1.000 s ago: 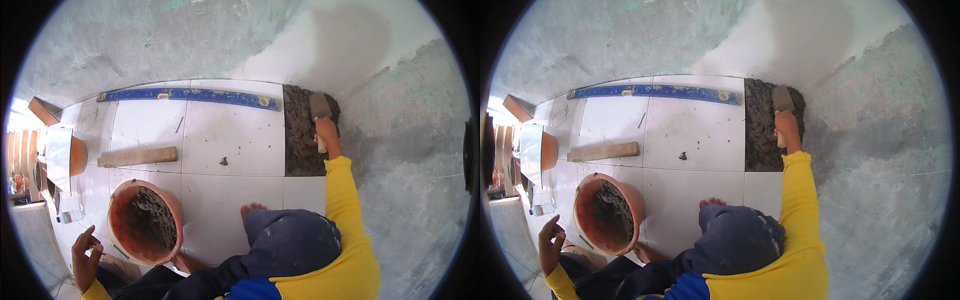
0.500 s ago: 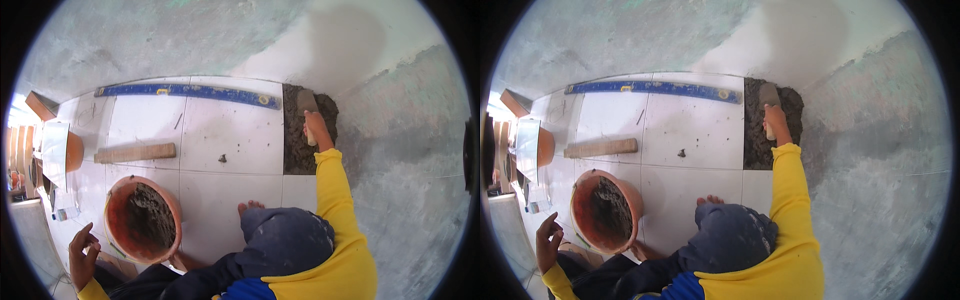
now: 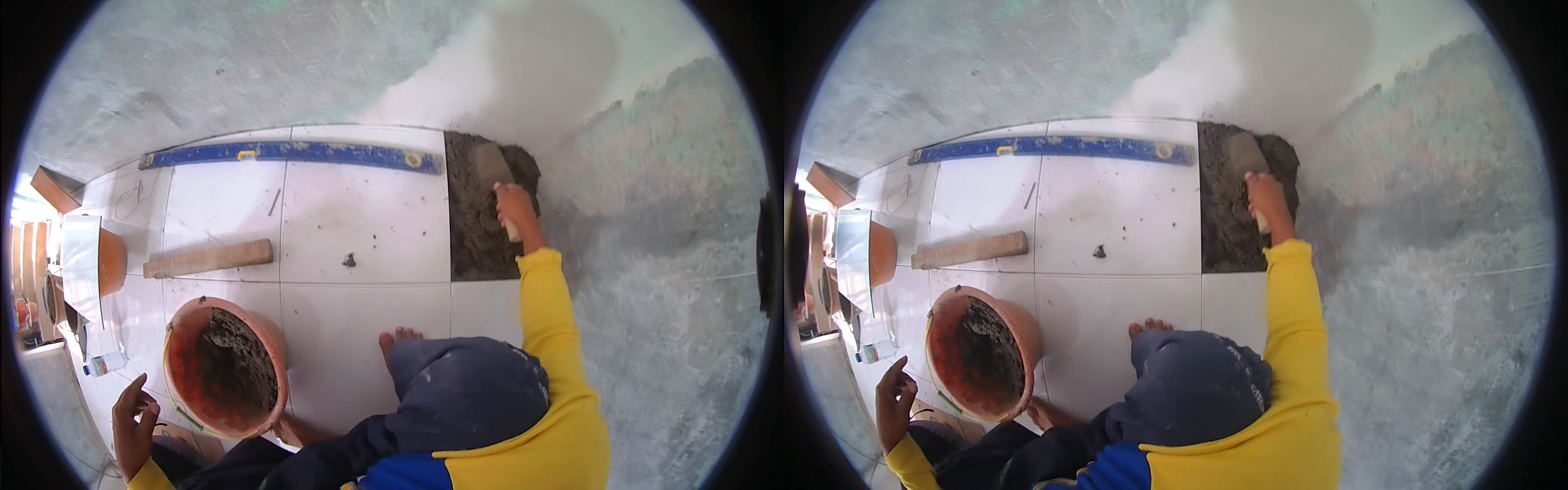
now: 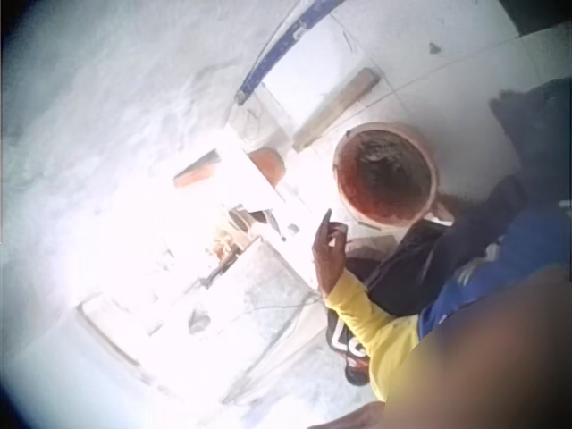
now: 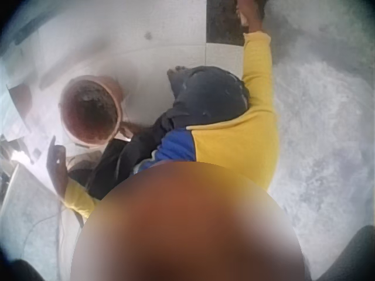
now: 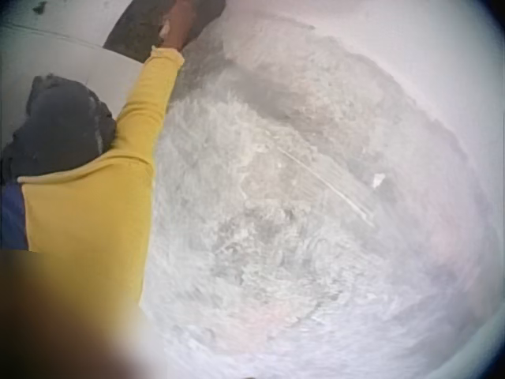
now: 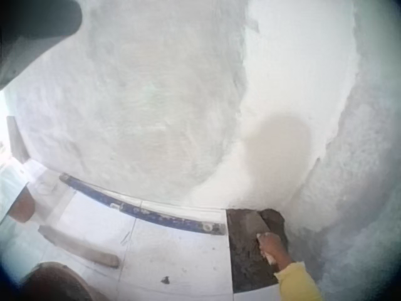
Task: The person scoops cement from a bucket using a trowel and spreads it onto the floor between existing tiles. They repeatedly apply and smooth the cement to fill the gaps in the tiled area.
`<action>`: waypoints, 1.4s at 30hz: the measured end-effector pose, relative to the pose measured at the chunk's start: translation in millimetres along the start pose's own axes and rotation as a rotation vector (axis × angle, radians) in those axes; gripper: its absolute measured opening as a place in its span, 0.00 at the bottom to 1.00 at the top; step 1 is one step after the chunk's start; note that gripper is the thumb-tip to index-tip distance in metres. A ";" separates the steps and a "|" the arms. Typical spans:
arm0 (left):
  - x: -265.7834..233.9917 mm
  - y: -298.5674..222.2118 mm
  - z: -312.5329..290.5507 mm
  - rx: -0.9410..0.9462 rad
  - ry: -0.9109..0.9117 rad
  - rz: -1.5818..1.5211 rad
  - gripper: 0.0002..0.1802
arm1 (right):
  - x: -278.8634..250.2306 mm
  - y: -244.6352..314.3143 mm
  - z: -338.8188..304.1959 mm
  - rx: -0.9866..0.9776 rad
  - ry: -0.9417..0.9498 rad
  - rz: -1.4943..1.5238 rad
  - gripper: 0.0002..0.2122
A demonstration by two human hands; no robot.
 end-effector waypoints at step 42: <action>23.2 -35.6 30.0 0.048 0.070 0.014 0.30 | 65.0 39.8 -9.7 -0.055 0.187 0.227 0.17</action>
Point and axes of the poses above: each hand's wrist, its own z-axis towards the middle knuckle, its own x-axis out of the palm, y = z × x, the point moved 8 cm from there along z, towards the middle knuckle, and after that the axes turned 3 degrees about -z, right-handed, at the moved point
